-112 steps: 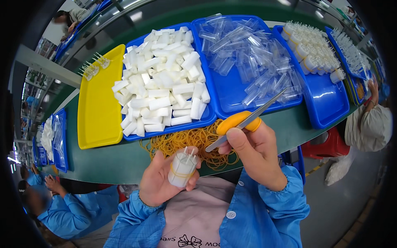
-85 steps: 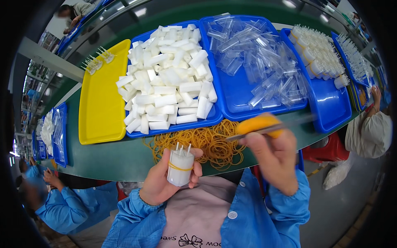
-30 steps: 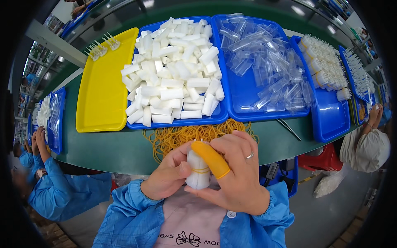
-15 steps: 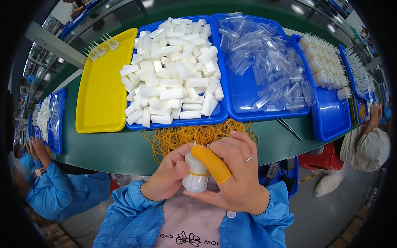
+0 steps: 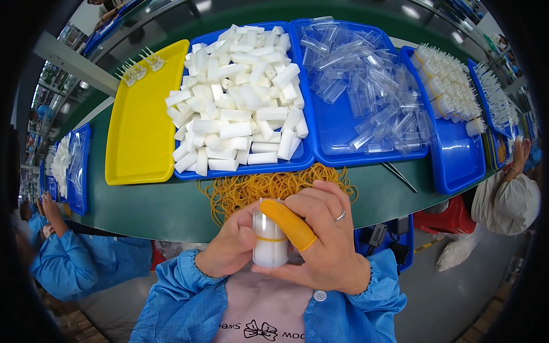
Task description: The person assembles small white plastic components by inserting them into clear plastic sleeves and securing them with rubber bands. They use a yellow-handled tool to manipulate the parts and a pair of scissors to trim excess material from the rubber bands. The finished units are placed into a blue tray.
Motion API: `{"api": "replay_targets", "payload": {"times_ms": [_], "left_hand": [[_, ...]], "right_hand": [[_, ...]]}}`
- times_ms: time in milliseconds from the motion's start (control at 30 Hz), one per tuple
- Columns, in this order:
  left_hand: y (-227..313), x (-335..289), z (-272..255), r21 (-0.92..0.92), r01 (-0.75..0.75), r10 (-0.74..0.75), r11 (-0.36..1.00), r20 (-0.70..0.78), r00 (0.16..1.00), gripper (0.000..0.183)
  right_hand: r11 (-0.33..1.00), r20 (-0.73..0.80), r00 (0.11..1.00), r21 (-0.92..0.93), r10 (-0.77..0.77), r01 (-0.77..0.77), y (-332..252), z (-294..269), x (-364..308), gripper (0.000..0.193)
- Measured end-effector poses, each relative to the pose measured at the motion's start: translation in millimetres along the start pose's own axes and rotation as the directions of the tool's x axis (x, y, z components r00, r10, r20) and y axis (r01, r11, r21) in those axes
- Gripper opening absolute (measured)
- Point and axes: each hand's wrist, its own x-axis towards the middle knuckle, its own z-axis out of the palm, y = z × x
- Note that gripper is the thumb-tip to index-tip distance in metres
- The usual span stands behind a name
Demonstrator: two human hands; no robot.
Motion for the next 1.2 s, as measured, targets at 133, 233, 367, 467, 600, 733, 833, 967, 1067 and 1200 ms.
{"api": "replay_targets", "payload": {"times_ms": [133, 233, 367, 467, 600, 733, 833, 967, 1067, 1200], "left_hand": [[9, -1, 3, -0.095, 0.082, -0.078, 0.992, 0.041, 0.996, 0.063], [6, -1, -1, 0.073, 0.023, -0.024, 0.997, 0.01, 1.0, 0.064], [-2, -1, -7, 0.131, -0.008, 0.007, 0.991, 0.008, 1.0, 0.066], [1, 0, -6, -0.157, 0.061, -0.048, 0.986, 0.089, 0.995, 0.067], [8, -1, 1, -0.05, 0.083, -0.081, 0.995, 0.046, 0.996, 0.068], [3, -1, 1, 0.101, 0.019, -0.013, 0.995, -0.064, 0.998, 0.073], [-1, -2, -1, 0.038, 0.052, -0.049, 0.998, -0.07, 0.996, 0.076], [10, -2, 5, -0.062, 0.193, -0.193, 0.979, 0.005, 0.981, 0.075], [5, -3, 4, 0.06, 0.038, -0.033, 0.997, -0.083, 0.996, 0.073], [-3, -2, -2, 0.081, -0.02, 0.028, 0.997, -0.105, 0.994, 0.069]], "right_hand": [[0.997, 0.016, 1.0, 0.074, 0.019, -0.02, 1, -3, 4, 0.07], [0.999, 0.041, 0.999, 0.031, 0.004, -0.005, 0, -5, 4, 0.07], [1.0, 0.025, 0.999, 0.01, -0.025, 0.025, 4, -3, 0, 0.071], [0.996, -0.006, 0.999, 0.078, -0.031, 0.032, 5, -4, 0, 0.072], [0.986, -0.056, 0.998, 0.165, 0.028, -0.018, 6, -4, 3, 0.07], [1.0, -0.028, 1.0, 0.022, -0.004, 0.005, 3, -7, 3, 0.069], [1.0, -0.03, 0.999, 0.007, -0.027, 0.027, 4, -6, 1, 0.069], [0.998, -0.033, 0.999, 0.059, 0.0, 0.002, 3, -5, -1, 0.068], [0.996, -0.056, 0.998, 0.084, 0.032, -0.027, -1, -4, 2, 0.066], [1.0, 0.006, 1.0, -0.018, -0.011, 0.011, 1, -3, 2, 0.065]]}}
